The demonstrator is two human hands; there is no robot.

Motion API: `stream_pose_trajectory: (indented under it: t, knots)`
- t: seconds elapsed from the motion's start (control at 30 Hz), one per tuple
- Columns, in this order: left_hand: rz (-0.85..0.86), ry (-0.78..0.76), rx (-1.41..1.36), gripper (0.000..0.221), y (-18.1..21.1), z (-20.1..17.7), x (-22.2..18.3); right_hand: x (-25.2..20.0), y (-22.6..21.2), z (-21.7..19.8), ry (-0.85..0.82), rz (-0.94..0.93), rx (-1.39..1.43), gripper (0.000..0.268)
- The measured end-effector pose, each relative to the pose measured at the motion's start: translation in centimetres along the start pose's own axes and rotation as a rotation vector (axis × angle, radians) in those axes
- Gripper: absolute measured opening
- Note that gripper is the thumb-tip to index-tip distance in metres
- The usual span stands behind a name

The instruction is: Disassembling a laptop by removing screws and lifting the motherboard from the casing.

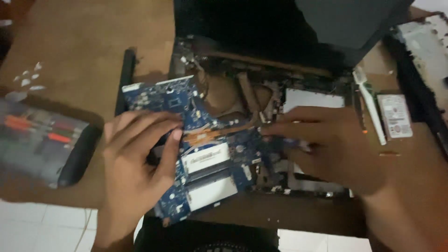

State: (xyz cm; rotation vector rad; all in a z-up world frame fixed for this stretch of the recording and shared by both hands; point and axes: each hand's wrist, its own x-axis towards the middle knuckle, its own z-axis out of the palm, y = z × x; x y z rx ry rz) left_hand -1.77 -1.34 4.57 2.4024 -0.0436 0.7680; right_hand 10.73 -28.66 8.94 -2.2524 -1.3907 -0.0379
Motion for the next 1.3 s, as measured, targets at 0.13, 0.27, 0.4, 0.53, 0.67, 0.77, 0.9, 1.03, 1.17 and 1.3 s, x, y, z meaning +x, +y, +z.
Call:
stream_pose_trajectory:
  t: [0.13,0.27,0.4,0.53,0.67,0.77,0.9,1.03,1.17,1.3]
  knots:
    - [0.03,0.023,-0.039,0.02,-0.4,-0.2,-0.4,2.4,-2.4,2.3,-0.045,-0.034,-0.005,0.04]
    - [0.032,0.015,-0.046,0.019,-0.8,-0.7,-0.7,3.2,-2.0,4.2,-0.057,-0.119,-0.024,0.04]
    - [0.025,0.028,-0.108,0.018,-1.0,-0.9,-0.7,3.2,-1.7,5.1,-0.061,-0.131,-0.15,0.041]
    - [0.089,0.027,-0.13,0.011,-1.4,-0.6,-0.9,3.4,-2.0,4.9,-0.063,-0.109,-0.076,0.036]
    - [0.108,0.007,-0.139,0.017,-1.5,-0.4,-0.9,2.9,-1.5,5.4,-0.07,-0.115,-0.088,0.044]
    - [0.105,0.03,-0.141,0.012,-1.3,-0.3,-0.9,3.1,-1.7,5.5,-0.039,-0.137,-0.107,0.038]
    - [0.087,0.015,-0.138,0.011,-1.2,-0.3,-1.0,3.2,-2.2,5.4,-0.033,-0.162,-0.149,0.035]
    - [0.08,-0.011,-0.115,0.015,-1.4,-0.4,-1.0,2.9,-1.7,5.6,-0.054,-0.161,-0.143,0.036]
    - [0.065,-0.018,-0.113,0.016,-1.4,-0.3,-1.1,2.8,-1.9,5.7,-0.032,-0.171,-0.146,0.035]
    - [0.063,-0.032,-0.109,0.016,-1.4,-0.4,-1.1,2.6,-2.0,5.8,-0.015,-0.196,-0.179,0.036]
